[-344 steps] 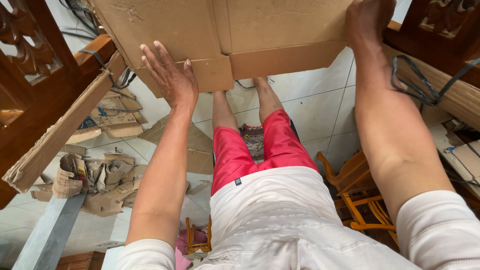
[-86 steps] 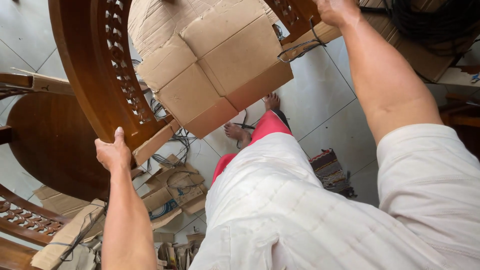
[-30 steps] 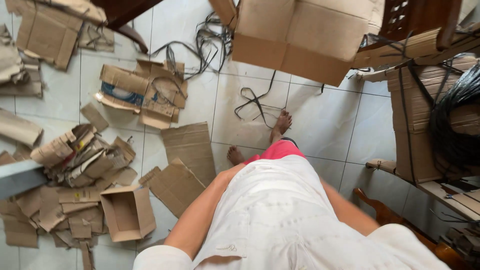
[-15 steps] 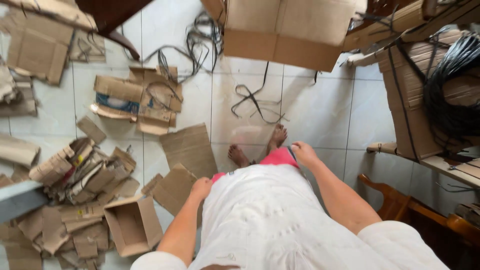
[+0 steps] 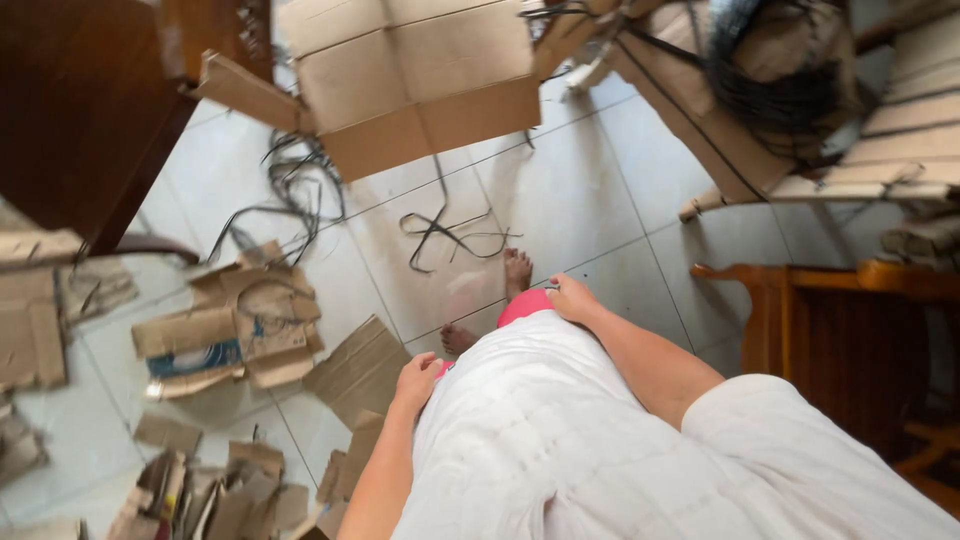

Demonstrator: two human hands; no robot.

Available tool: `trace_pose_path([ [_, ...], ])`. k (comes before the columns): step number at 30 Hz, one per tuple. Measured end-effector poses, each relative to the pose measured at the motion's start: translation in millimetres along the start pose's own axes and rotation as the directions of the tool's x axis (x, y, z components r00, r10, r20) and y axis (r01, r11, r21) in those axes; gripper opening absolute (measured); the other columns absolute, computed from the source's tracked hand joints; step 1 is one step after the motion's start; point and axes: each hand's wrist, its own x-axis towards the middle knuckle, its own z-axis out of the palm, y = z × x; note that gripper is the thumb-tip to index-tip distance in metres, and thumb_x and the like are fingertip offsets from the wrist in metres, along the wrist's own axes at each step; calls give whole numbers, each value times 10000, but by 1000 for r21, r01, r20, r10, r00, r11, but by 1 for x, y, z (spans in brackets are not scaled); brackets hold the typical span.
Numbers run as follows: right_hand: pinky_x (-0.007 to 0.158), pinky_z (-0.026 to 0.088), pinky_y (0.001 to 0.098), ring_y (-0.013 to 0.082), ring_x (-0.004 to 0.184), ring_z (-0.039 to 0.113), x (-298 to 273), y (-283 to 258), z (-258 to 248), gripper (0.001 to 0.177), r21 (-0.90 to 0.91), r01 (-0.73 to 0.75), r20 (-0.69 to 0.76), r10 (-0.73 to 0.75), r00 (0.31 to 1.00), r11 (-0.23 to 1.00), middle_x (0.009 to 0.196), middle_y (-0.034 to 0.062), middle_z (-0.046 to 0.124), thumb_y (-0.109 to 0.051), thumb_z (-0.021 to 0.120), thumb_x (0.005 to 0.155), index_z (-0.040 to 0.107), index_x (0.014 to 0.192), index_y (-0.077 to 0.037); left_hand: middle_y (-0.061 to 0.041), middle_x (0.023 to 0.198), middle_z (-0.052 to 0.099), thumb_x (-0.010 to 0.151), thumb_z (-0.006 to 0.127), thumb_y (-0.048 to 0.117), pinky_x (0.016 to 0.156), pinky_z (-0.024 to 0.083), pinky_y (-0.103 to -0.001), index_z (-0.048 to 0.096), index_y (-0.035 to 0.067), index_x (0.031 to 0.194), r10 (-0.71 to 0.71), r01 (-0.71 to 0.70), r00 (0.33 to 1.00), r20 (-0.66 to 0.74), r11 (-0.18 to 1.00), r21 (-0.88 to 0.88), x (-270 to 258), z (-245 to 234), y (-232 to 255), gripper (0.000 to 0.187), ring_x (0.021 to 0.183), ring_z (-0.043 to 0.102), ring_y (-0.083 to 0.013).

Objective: Wrapping wooden chair parts with cardboard and securing them with plastic straps for protection.

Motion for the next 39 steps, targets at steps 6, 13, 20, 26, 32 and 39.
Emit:
trace_pose_path([
  [6, 1143, 418, 528, 368, 1384, 533, -46, 47, -2, 542, 122, -142, -103, 155, 983, 982, 1443, 142, 629, -418, 529, 1021, 514, 1510, -184, -88, 1388, 688, 895, 706, 420, 1127, 464, -478, 623, 159, 1445, -49, 45, 998, 29, 991, 125, -3, -26, 14, 615, 1352, 582, -307],
  [13, 1115, 462, 455, 288, 1353, 574, -24, 120, 45, 521, 282, -307, -95, 345, 934, 909, 1412, 59, 667, -526, 582, 960, 657, 1390, -243, -61, 1339, 715, 863, 741, 443, 1072, 517, -449, 638, 181, 1422, -73, 65, 997, 21, 964, 258, 39, -38, -27, 627, 1313, 617, -270],
  [20, 1115, 443, 484, 323, 1366, 557, 21, 123, 10, 554, 176, -255, -62, 269, 961, 951, 1429, 101, 648, -524, 581, 963, 646, 1418, -216, -124, 1363, 688, 887, 726, 411, 1083, 496, -480, 628, 121, 1426, -43, 50, 998, -43, 982, 181, 40, -34, 14, 620, 1327, 597, -331],
  [26, 1076, 463, 483, 308, 1317, 590, 65, 71, -59, 465, 117, -152, -73, 161, 984, 981, 1349, 70, 688, -442, 567, 988, 660, 1387, -222, -89, 1342, 703, 917, 643, 424, 1115, 470, -471, 664, 163, 1382, -82, 91, 991, -103, 992, 88, 33, -11, 78, 534, 1325, 597, -309],
  [32, 1017, 502, 497, 359, 1221, 641, 113, 29, -127, 456, 180, 51, -108, -32, 994, 982, 1190, 166, 737, -335, 584, 992, 636, 1383, -105, -134, 1394, 662, 986, 515, 441, 1153, 427, -481, 688, 156, 1358, -143, 111, 962, -233, 983, -144, 54, -4, 117, 500, 1357, 552, -348],
  [39, 982, 532, 490, 337, 1198, 645, 123, -20, -188, 441, 250, 53, -107, -26, 994, 967, 1199, 163, 709, -298, 601, 1029, 593, 1426, -106, -116, 1368, 671, 990, 543, 466, 1130, 436, -451, 699, 188, 1345, -220, 122, 915, -338, 950, -288, 79, -19, 141, 477, 1343, 566, -315],
])
